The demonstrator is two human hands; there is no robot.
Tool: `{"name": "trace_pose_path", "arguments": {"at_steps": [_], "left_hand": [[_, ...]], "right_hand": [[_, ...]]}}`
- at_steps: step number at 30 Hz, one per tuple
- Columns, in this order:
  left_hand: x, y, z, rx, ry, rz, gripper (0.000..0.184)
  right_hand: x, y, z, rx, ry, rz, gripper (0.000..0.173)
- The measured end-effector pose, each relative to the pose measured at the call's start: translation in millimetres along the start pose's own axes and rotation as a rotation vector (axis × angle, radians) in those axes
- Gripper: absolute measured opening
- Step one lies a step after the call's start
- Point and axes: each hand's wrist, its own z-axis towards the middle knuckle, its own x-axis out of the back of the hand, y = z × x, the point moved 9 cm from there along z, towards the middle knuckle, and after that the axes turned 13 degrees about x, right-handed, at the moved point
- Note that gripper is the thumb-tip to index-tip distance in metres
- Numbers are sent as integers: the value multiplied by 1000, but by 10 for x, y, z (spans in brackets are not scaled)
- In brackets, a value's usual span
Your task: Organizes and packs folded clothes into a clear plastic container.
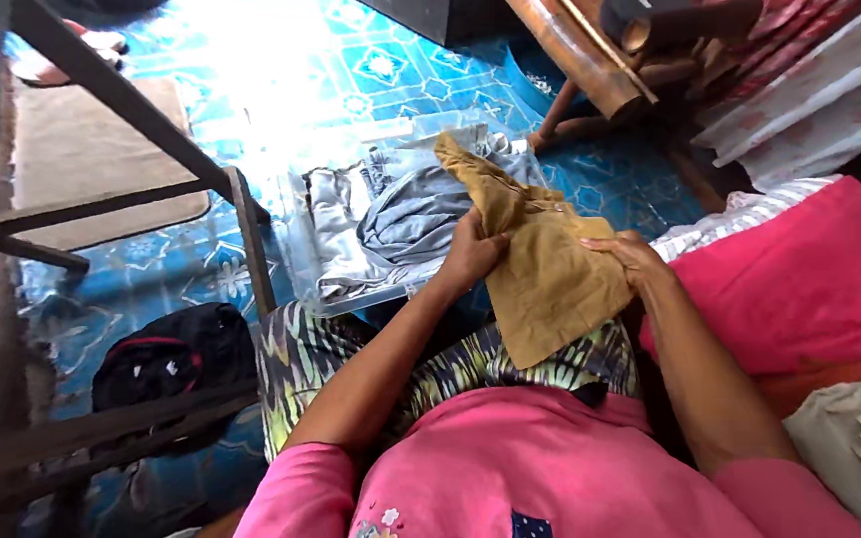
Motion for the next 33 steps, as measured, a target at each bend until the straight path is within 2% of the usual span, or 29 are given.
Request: {"name": "trace_pose_path", "arguments": {"at_steps": [4,8,11,13,15,18,19,20,22,24,26,28,30,32,33], "left_hand": [[202,432,-183,-143,9,62,35],[687,896,-532,-292,128,-36,32],[1177,1011,-683,-336,236,-119,36],[1537,920,-683,-290,278,-69,39],[1919,633,-611,-100,354,135,42],[2437,45,-516,308,520,465,58],[2544,-3,-525,368,590,553,62],[2590,56,-548,357,658,610,65],[2545,258,-545,203,743,670,69],[2440,307,-372,74,720,695,68],[2317,150,-87,91,635,746,76],[2192,-33,179,154,550,850,80],[2156,-182,414,185,463,882,80],[2219,-371,591,212,382,849,81],[2262,-427,650,210,369,844,81]], "right_hand": [[47,-473,-162,181,118,144,24],[-20,-1261,-356,435,173,338,20],[-318,-1807,-418,567,150,436,20],[-697,-1959,-325,596,63,488,24],[-1161,-1893,-127,590,-39,314,28],[-1769,-1545,82,498,-253,-393,55],[-1871,-1466,59,454,-294,-576,60],[-1893,-1459,3,447,-287,-683,61],[-1811,-1604,-142,546,-211,-743,66],[-1760,-1774,-272,715,-190,-736,77],[-1832,-1859,-373,820,-260,-730,93],[-2024,-1779,-422,780,-410,-755,112],[-2273,-1525,-465,628,-558,-804,125],[-2457,-1345,-550,491,-585,-848,131],[-2511,-1330,-553,479,-564,-867,133]]}}
